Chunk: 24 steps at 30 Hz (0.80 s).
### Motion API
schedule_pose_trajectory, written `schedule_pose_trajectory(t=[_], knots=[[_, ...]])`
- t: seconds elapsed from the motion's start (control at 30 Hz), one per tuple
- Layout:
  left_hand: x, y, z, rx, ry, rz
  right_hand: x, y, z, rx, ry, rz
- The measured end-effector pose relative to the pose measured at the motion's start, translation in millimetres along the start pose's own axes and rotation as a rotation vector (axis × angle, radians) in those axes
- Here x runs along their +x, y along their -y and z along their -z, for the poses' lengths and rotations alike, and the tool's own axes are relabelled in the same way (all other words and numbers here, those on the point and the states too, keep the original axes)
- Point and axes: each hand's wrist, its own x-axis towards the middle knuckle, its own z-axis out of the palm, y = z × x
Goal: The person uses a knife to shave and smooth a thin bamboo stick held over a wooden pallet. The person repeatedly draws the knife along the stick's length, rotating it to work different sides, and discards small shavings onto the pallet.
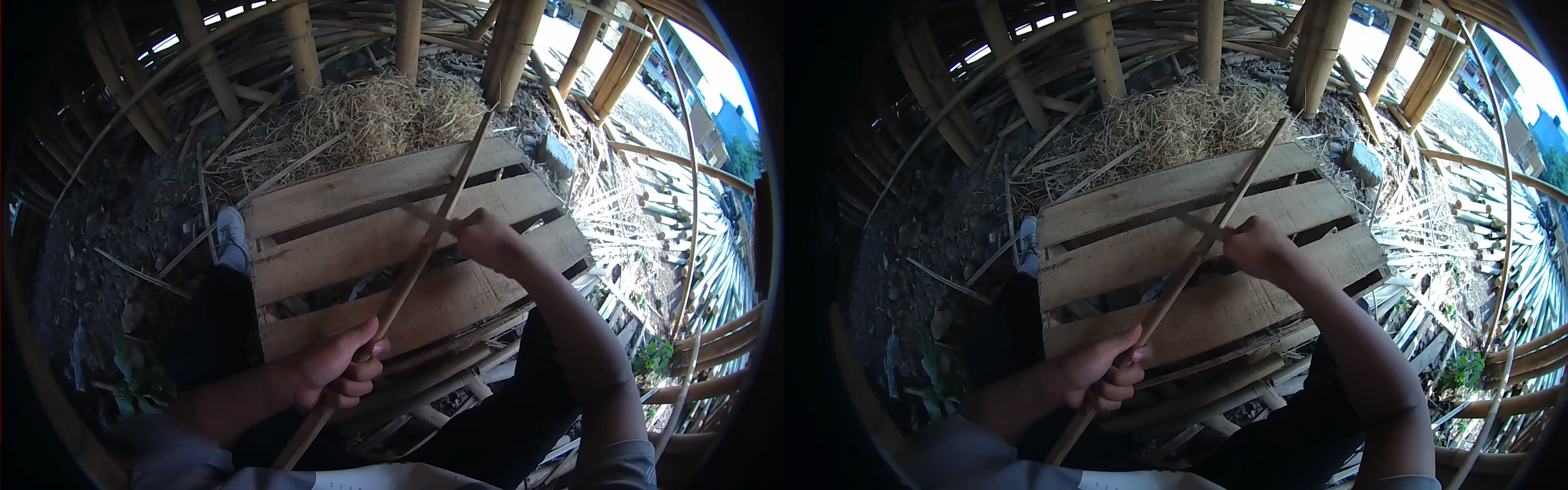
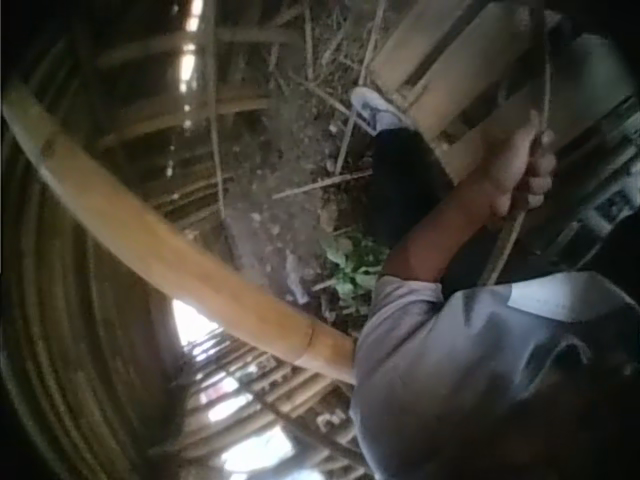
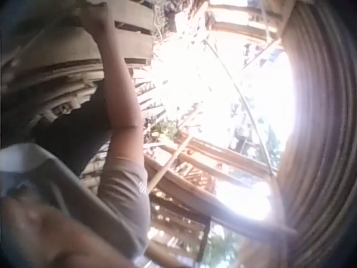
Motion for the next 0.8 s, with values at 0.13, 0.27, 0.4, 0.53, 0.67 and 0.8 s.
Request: schedule_pose_trajectory(t=[0.13,0.27,0.4,0.53,0.67,0.8], knots=[[-4,3,3,-0.006,-0.016,-0.001,8,28,22,0.078,0.055,-0.124],[-3,4,3,-0.030,0.013,0.021,-11,30,8,-0.051,0.133,0.036],[-1,5,2,-0.016,0.012,0.009,11,35,30,0.089,0.064,-0.248],[-5,3,0,0.005,0.008,0.007,-11,39,9,-0.070,0.063,0.008],[-6,-1,-2,0.033,-0.024,-0.020,-11,56,32,-0.085,0.069,-0.195],[-3,4,-1,0.049,-0.036,-0.007,-3,28,12,-0.056,0.007,-0.072]])
